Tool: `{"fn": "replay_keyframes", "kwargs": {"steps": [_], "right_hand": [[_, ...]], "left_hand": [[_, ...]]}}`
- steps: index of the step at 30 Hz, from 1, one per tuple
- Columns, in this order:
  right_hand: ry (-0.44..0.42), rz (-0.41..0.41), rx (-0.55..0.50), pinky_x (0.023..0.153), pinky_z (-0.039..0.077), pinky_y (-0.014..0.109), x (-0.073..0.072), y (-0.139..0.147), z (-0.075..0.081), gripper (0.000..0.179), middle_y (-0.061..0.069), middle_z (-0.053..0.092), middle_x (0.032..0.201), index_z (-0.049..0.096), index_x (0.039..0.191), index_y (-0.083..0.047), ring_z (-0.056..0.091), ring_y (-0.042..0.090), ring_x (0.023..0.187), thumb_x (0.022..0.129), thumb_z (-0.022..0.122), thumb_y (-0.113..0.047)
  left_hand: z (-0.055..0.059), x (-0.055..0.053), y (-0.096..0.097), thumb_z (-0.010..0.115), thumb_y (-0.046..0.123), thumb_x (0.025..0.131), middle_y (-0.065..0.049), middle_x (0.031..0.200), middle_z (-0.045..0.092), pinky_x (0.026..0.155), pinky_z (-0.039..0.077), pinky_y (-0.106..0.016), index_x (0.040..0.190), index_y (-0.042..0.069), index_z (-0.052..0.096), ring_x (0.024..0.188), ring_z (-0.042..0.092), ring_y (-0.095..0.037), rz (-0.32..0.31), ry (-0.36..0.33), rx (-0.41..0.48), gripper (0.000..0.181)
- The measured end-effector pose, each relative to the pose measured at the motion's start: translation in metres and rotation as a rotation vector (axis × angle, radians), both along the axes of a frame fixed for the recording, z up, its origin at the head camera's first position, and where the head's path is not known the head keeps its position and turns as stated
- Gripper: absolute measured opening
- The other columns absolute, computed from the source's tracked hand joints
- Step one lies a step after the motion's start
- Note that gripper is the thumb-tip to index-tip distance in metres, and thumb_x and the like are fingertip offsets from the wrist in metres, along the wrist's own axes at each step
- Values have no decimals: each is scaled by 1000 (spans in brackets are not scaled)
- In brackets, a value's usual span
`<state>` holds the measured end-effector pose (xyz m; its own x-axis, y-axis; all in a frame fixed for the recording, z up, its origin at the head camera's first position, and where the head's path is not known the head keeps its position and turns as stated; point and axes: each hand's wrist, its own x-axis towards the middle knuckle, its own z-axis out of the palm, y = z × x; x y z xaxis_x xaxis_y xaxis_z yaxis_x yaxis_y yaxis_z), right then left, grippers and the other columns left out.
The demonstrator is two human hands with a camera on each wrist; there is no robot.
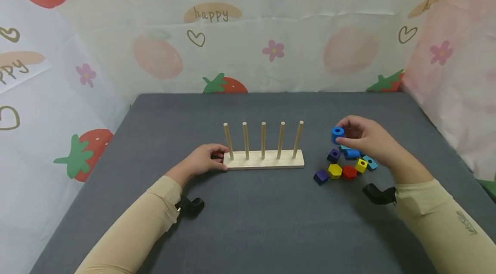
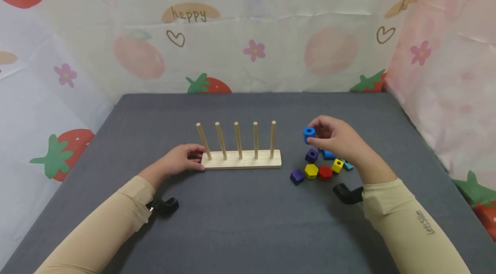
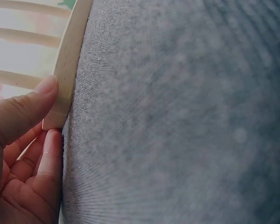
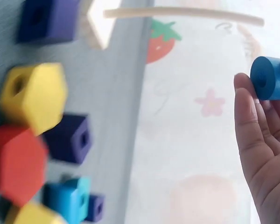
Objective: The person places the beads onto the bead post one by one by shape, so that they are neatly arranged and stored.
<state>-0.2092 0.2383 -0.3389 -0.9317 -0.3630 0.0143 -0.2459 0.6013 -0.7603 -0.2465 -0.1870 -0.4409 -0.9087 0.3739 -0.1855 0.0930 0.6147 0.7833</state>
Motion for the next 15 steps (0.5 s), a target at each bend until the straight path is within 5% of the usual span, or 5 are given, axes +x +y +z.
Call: {"fn": "replay_keyframes", "kwargs": {"steps": [9, 15], "right_hand": [[47, -57, -56, 83, 46, 32, -14, -37, 22, 33, 6, 60, 103, 55, 110, -9, 58, 16, 95, 87, 61, -32], [64, -12, -168, 81, 46, 29, -24, -63, 32, 29, 8, 59, 102, 55, 109, -6, 58, 15, 95, 87, 62, -24]], "left_hand": [[0, -2, 1, 79, 15, 71, -9, 112, 59, 85, 46, -30, 122, 5, 56, 102, 55, -19, -3, -6, 18, 57], [-2, -1, -1, 79, 15, 70, -9, 113, 59, 84, 46, -30, 122, 5, 56, 103, 55, -20, -11, 3, 27, 57]]}}
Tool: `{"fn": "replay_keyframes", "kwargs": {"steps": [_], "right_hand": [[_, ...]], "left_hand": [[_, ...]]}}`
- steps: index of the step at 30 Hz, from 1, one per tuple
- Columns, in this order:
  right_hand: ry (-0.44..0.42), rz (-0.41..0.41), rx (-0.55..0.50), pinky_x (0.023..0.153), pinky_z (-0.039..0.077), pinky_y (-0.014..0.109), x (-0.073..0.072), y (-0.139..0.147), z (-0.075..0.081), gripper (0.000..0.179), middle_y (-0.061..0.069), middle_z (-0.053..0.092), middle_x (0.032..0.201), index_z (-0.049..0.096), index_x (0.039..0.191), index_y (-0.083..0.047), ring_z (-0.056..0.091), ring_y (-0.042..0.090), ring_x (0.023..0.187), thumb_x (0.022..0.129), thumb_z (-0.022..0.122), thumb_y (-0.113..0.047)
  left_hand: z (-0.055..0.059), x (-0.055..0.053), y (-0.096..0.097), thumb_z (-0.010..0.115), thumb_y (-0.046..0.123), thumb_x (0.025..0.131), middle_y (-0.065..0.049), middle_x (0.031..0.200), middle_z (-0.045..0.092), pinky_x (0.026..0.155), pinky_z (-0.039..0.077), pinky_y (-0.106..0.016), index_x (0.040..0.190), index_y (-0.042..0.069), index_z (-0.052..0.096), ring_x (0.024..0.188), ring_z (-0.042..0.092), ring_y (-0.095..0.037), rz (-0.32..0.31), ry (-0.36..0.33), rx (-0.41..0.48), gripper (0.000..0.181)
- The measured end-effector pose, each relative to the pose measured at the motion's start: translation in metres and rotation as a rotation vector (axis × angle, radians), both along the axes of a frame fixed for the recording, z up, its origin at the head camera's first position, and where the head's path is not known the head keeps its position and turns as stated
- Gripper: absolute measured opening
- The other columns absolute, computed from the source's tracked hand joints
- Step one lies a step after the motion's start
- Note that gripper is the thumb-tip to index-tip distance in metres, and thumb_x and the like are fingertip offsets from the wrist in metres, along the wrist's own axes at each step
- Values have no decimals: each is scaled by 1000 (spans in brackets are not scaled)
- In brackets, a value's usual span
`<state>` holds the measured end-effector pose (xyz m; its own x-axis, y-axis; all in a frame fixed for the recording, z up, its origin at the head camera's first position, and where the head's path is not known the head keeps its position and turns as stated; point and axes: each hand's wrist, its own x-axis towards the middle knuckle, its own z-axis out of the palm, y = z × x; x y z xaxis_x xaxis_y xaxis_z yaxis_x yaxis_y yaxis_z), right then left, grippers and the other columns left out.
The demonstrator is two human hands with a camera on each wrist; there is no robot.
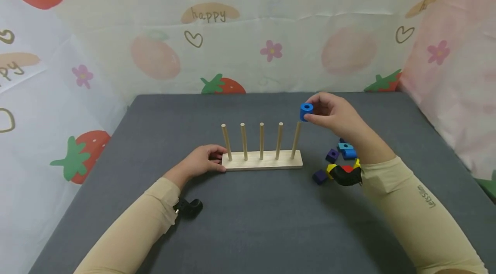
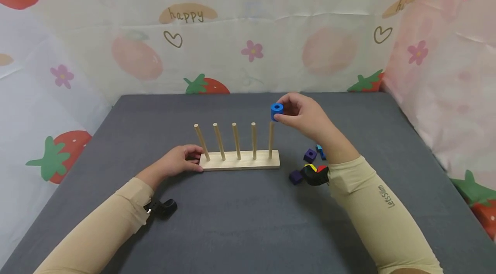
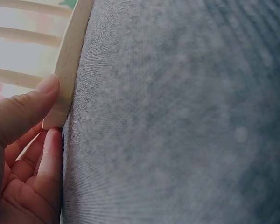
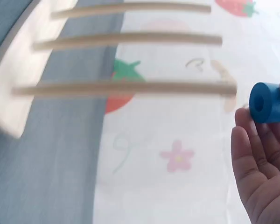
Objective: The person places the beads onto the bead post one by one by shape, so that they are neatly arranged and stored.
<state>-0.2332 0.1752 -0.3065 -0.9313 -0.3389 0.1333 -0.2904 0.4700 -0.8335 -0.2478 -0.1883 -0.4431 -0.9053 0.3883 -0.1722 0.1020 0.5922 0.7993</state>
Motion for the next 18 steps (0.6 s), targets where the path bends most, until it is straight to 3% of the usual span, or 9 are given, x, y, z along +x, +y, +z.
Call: {"fn": "replay_keyframes", "kwargs": {"steps": [9, 11, 17, 18], "right_hand": [[-14, 114, -135, 83, 46, 29, -10, -44, 8, 28, 10, 59, 101, 55, 109, -2, 59, 17, 94, 86, 64, -17], [-22, 130, -161, 83, 46, 29, -11, -55, 10, 28, 11, 59, 101, 55, 108, -1, 59, 17, 94, 86, 65, -14], [-32, 166, -186, 82, 47, 30, -12, -84, 11, 27, 11, 60, 100, 55, 108, 0, 59, 19, 92, 85, 65, -11], [-36, 174, -186, 82, 47, 30, -11, -88, 11, 27, 11, 60, 99, 56, 108, 0, 59, 19, 92, 85, 65, -11]], "left_hand": [[-3, 1, 0, 80, 18, 69, -8, 111, 59, 85, 46, -30, 120, 6, 57, 102, 55, -19, 13, -7, -5, 57], [2, 4, 2, 80, 16, 70, -9, 111, 59, 85, 46, -30, 120, 5, 57, 102, 55, -20, 11, -10, -3, 57], [4, 3, 2, 80, 17, 70, -10, 113, 57, 85, 46, -29, 120, 3, 57, 103, 54, -21, -5, -4, 6, 57], [-1, 1, 0, 80, 19, 69, -9, 113, 57, 85, 46, -28, 119, 5, 57, 103, 54, -20, -5, -5, 9, 57]]}}
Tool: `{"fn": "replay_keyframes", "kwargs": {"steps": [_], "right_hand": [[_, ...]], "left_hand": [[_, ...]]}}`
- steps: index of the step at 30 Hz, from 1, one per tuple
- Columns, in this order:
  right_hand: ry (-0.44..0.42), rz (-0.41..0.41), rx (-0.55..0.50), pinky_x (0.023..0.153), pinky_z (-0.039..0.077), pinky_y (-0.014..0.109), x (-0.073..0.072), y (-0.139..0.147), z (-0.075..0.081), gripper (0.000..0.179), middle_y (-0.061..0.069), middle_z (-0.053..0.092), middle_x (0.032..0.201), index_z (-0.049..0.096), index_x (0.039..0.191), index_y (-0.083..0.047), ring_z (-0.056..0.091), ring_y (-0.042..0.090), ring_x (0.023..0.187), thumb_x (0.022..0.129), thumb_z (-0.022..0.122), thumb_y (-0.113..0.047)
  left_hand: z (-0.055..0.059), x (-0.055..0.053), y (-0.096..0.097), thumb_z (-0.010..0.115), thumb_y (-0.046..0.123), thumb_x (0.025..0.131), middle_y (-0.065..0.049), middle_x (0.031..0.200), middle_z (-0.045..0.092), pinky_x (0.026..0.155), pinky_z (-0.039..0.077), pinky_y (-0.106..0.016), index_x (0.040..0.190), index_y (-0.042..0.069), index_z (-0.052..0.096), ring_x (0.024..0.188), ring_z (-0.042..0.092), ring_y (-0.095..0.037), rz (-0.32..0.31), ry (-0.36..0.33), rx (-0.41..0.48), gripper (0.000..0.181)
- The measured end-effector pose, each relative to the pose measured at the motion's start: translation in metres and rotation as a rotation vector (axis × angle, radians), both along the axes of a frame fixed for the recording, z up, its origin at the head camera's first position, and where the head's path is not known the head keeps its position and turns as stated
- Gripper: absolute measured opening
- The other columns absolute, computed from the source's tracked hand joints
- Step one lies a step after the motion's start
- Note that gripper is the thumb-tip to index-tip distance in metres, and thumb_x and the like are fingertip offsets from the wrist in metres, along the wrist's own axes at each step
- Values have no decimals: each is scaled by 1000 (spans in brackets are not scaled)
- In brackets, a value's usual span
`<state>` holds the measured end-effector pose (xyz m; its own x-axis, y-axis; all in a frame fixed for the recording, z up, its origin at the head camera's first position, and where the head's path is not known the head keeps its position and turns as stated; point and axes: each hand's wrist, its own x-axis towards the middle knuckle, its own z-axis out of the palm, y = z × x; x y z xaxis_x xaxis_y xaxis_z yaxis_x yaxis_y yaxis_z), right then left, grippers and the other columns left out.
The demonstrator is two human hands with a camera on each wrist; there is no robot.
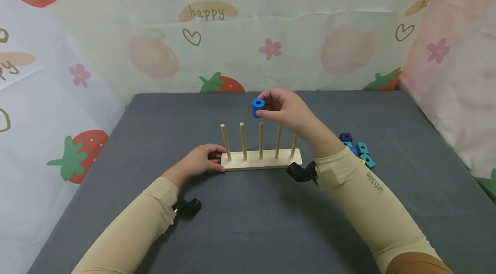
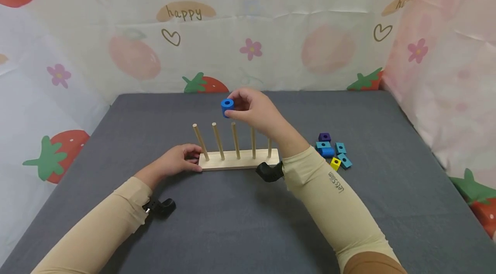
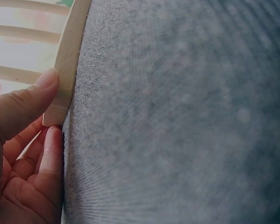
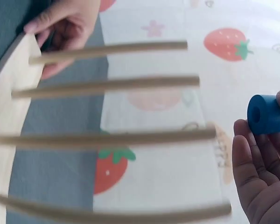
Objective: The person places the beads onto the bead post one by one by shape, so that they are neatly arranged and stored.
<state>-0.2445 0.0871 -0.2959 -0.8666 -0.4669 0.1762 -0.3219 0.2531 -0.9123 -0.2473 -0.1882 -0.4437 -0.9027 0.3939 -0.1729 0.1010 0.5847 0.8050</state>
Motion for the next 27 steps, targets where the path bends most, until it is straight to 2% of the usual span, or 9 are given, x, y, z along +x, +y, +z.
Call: {"fn": "replay_keyframes", "kwargs": {"steps": [4, 9, 14, 20, 27], "right_hand": [[-22, 15, -1, 82, 47, 31, 1, -18, -1, 27, 10, 61, 99, 56, 107, -3, 60, 18, 93, 84, 66, -12], [-21, 33, -22, 82, 47, 31, 5, -38, -2, 25, 8, 62, 97, 58, 105, -5, 60, 16, 92, 83, 67, -12], [-14, 36, -49, 82, 46, 30, 9, -51, -7, 24, 7, 62, 97, 58, 105, -6, 61, 16, 90, 84, 67, -12], [7, 14, -71, 81, 47, 28, 12, -63, -17, 24, 5, 62, 97, 58, 105, -7, 60, 15, 89, 84, 66, -14], [4, -59, -108, 81, 47, 28, 15, -76, -27, 22, 2, 62, 99, 59, 104, -11, 60, 12, 90, 84, 67, -17]], "left_hand": [[1, 0, 0, 80, 19, 70, -10, 113, 56, 86, 46, -29, 119, 4, 57, 103, 53, -20, -8, -2, 4, 57], [0, -3, 1, 78, 17, 71, -8, 114, 56, 88, 45, -30, 120, 7, 57, 104, 53, -20, 13, -30, -18, 54], [-2, -4, 0, 78, 20, 72, -7, 113, 56, 87, 45, -30, 120, 8, 57, 103, 53, -19, 7, -13, -32, 54], [-4, -5, 0, 78, 20, 72, -7, 113, 57, 87, 46, -30, 120, 8, 57, 103, 54, -19, 1, -7, -39, 54], [-2, -3, -2, 79, 20, 71, -9, 113, 58, 86, 46, -31, 120, 5, 57, 104, 55, -21, -20, 6, -2, 56]]}}
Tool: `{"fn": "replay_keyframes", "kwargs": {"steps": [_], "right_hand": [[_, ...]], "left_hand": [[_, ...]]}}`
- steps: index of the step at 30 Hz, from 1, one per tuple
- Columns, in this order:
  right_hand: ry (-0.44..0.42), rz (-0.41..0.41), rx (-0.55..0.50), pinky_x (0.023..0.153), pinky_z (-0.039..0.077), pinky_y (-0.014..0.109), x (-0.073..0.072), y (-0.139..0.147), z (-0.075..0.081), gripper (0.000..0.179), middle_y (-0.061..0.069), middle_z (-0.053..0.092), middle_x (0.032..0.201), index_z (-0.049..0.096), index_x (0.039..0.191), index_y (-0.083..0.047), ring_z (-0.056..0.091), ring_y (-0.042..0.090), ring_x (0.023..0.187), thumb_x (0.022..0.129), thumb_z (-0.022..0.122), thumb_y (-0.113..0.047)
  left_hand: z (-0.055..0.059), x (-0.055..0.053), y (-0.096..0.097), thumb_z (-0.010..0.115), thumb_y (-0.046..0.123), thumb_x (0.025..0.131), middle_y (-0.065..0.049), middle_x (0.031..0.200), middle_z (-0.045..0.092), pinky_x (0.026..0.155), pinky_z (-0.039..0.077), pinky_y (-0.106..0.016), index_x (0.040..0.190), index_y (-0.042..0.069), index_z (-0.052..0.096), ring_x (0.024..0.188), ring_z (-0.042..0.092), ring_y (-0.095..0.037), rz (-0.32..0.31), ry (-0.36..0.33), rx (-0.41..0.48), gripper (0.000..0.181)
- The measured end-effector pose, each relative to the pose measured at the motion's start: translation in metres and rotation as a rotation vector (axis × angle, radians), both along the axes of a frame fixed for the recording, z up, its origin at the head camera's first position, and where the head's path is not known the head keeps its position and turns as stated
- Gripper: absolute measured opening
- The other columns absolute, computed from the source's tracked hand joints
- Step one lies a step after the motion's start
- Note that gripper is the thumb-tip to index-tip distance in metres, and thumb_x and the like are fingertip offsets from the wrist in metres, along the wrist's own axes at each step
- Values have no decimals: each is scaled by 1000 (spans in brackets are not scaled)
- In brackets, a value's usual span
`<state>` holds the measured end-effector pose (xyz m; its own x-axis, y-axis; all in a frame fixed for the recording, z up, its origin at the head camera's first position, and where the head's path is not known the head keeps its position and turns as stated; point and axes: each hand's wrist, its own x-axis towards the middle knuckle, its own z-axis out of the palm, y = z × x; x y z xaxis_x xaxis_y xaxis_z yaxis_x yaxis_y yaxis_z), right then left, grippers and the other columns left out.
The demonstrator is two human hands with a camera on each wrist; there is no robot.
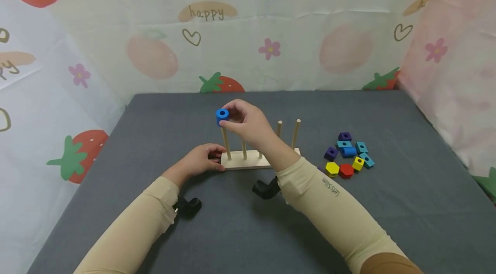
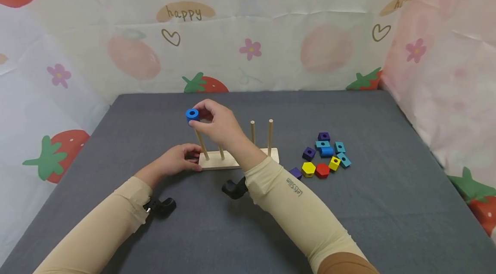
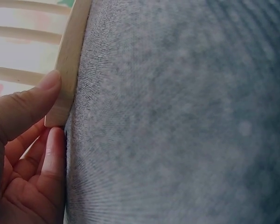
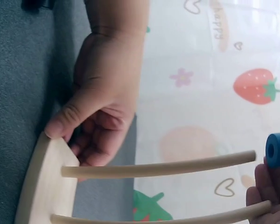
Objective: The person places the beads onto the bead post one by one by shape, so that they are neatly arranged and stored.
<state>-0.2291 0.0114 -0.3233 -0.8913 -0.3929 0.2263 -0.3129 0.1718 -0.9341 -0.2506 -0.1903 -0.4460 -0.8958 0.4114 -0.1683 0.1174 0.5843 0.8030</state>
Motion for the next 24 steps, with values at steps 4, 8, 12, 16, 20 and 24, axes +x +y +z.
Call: {"fn": "replay_keyframes", "kwargs": {"steps": [4, 8, 12, 16, 20, 24], "right_hand": [[-29, -40, 9, 79, 47, 28, -1, -4, -7, 23, 2, 61, 98, 59, 105, -12, 59, 13, 88, 84, 66, -18], [-40, -78, 23, 80, 46, 28, -1, -7, -13, 24, 1, 61, 99, 58, 106, -13, 58, 13, 89, 85, 66, -19], [-42, -112, 48, 82, 46, 29, -1, -10, -17, 24, -1, 61, 98, 58, 105, -14, 59, 12, 89, 84, 66, -21], [-51, -128, 66, 83, 46, 30, 0, -11, -21, 23, -1, 61, 98, 59, 105, -14, 59, 12, 90, 84, 67, -22], [-53, -138, 50, 84, 46, 31, 1, -12, -26, 29, 0, 59, 100, 56, 110, -14, 57, 14, 92, 84, 67, -20], [-54, -151, 14, 82, 46, 30, 1, -14, -32, 38, 3, 57, 101, 50, 117, -13, 56, 16, 91, 83, 68, -17]], "left_hand": [[2, 1, 0, 79, 23, 71, -10, 112, 58, 85, 47, -30, 119, 3, 56, 102, 56, -21, -22, 23, 12, 56], [3, 1, 0, 78, 20, 72, -11, 114, 57, 85, 47, -30, 119, 3, 56, 104, 55, -22, -18, 15, 8, 55], [2, 0, 2, 78, 16, 73, -9, 115, 57, 87, 46, -31, 120, 6, 56, 106, 54, -21, 6, -11, -10, 53], [1, 0, 2, 77, 16, 73, -8, 115, 57, 87, 46, -31, 120, 7, 56, 106, 54, -21, 8, -16, -17, 53], [3, 1, 2, 77, 17, 73, -7, 115, 57, 87, 46, -31, 120, 8, 56, 106, 54, -20, 10, -16, -21, 53], [3, 1, 2, 77, 17, 73, -7, 115, 58, 87, 46, -32, 120, 7, 56, 106, 55, -20, 6, -6, -22, 53]]}}
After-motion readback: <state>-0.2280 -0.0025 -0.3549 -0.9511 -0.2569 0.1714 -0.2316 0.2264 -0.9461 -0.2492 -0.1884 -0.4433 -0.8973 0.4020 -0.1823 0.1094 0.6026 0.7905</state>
